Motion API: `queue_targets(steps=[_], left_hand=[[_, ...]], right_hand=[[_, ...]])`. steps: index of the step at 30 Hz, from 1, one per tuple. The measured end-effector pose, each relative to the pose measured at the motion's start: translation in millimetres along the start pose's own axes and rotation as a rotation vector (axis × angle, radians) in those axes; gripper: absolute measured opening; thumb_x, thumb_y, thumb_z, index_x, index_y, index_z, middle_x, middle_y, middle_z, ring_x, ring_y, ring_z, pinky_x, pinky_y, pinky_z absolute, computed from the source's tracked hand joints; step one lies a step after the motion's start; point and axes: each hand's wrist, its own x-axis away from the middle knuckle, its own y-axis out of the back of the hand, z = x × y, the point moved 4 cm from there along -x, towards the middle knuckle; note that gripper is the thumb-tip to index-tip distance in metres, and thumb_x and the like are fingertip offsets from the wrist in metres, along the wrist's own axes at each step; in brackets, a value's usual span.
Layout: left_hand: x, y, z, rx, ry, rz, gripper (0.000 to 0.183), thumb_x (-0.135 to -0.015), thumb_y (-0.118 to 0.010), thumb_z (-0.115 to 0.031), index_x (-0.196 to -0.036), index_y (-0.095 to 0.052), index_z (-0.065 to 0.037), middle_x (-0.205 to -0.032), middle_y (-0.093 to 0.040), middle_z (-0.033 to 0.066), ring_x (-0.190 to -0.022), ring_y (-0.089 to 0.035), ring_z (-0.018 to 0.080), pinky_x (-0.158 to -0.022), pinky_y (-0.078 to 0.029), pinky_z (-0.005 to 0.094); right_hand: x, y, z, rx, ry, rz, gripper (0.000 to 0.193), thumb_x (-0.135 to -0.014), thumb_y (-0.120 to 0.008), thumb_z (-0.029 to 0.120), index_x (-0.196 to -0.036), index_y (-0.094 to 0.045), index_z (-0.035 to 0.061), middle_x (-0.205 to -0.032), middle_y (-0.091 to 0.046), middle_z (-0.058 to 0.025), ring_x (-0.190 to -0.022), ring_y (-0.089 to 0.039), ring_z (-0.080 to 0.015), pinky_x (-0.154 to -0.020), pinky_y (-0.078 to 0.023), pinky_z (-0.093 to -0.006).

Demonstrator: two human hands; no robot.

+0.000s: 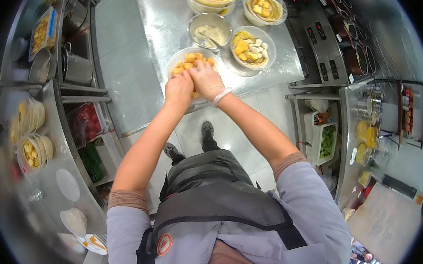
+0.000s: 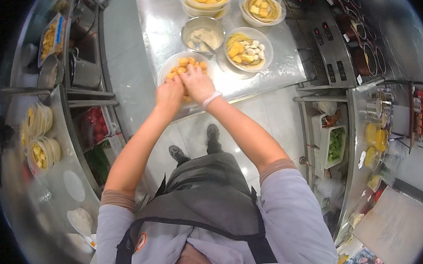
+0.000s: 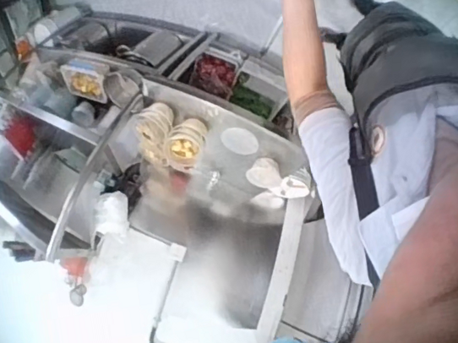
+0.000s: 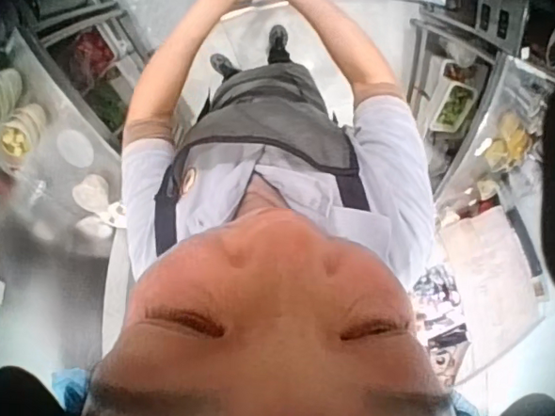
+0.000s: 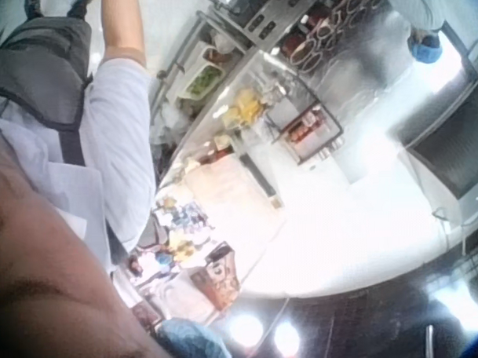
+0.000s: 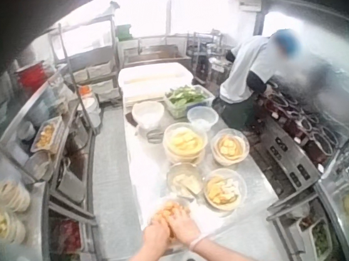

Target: The person assembles multiple food containers by adding noodles, sliced fruit, and vegetables, then pours sauces and powders from packets into bowls and mixes them. They retrieve additional items from a refrigerator and continue filling containers with various ingredients.

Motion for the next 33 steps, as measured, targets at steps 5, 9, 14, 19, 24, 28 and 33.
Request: queue_targets(steps=[5, 9, 14, 19, 24, 28, 33], left_hand=[[-6, -5, -3, -0.029, -0.063, 0.008, 0.02, -0.082, -0.057, -0.014, -0.096, -0.05, -0.002, -0.08, -0.064, 0.0144, -0.067, -0.068, 0.0256, -0.054, -0.055, 0.0343], [-7, -13, 2, 0.016, -0.025, 0.056, 0.018, -0.083, -0.055, -0.012, -0.096, -0.049, -0.001, -0.077, -0.065, 0.0149, -0.068, -0.068, 0.0276, -0.057, -0.055, 0.0344], [-6, -12, 4, -0.046, -0.123, 0.014, 0.016, -0.083, -0.054, -0.011, -0.096, -0.052, -0.002, -0.077, -0.065, 0.0115, -0.067, -0.068, 0.0231, -0.055, -0.055, 0.0316], [-3, 1, 0, 0.001, -0.182, -0.061, 0.014, -0.084, -0.053, -0.011, -0.095, -0.052, -0.002, -0.078, -0.064, 0.0124, -0.065, -0.067, 0.0242, -0.054, -0.055, 0.0336], [0, 5, -7, -0.084, -0.259, 0.057, 0.013, -0.082, -0.054, -0.01, -0.092, -0.054, -0.001, -0.076, -0.063, 0.0112, -0.063, -0.066, 0.023, -0.053, -0.054, 0.034], [8, 8, -10, -0.173, -0.365, 0.014, 0.012, -0.081, -0.055, -0.011, -0.089, -0.056, -0.001, -0.074, -0.063, 0.01, -0.06, -0.065, 0.0229, -0.051, -0.054, 0.0342], [-1, 4, 1, 0.02, -0.104, -0.064, 0.024, -0.086, -0.053, -0.025, -0.086, -0.056, -0.001, -0.067, -0.063, 0.0135, -0.057, -0.065, 0.0255, -0.049, -0.052, 0.0364]], right_hand=[[10, 6, 6, 0.062, -0.091, 0.014, 0.03, -0.077, -0.061, 0.014, -0.106, -0.052, 0.0112, -0.106, -0.051, -0.013, -0.094, -0.053, -0.0355, -0.067, -0.055, -0.0376], [12, 5, -2, -0.037, -0.045, -0.001, 0.031, -0.076, -0.061, 0.014, -0.106, -0.053, 0.0128, -0.107, -0.051, -0.013, -0.093, -0.054, -0.0353, -0.067, -0.054, -0.0381], [9, -8, -10, -0.048, -0.014, 0.007, 0.024, -0.077, -0.06, 0.015, -0.099, -0.053, 0.0117, -0.101, -0.053, -0.0131, -0.085, -0.058, -0.0323, -0.065, -0.053, -0.0388], [9, -8, -2, 0.1, -0.022, -0.17, 0.022, -0.082, -0.055, 0.017, -0.101, -0.054, 0.007, -0.101, -0.055, -0.0171, -0.082, -0.06, -0.0302, -0.062, -0.053, -0.0377], [12, 5, 1, 0.026, -0.051, -0.17, 0.016, -0.084, -0.053, 0.02, -0.094, -0.056, 0.0074, -0.094, -0.055, -0.0141, -0.079, -0.062, -0.0265, -0.058, -0.053, -0.0331], [14, 12, 0, 0.007, -0.067, -0.098, 0.018, -0.083, -0.053, 0.019, -0.096, -0.055, 0.007, -0.099, -0.055, -0.0158, -0.084, -0.061, -0.0283, -0.063, -0.053, -0.0351], [13, -4, -6, -0.103, -0.037, 0.024, 0.022, -0.082, -0.053, 0.016, -0.102, -0.054, 0.0057, -0.107, -0.055, -0.0205, -0.095, -0.059, -0.0305, -0.069, -0.053, -0.0369]])
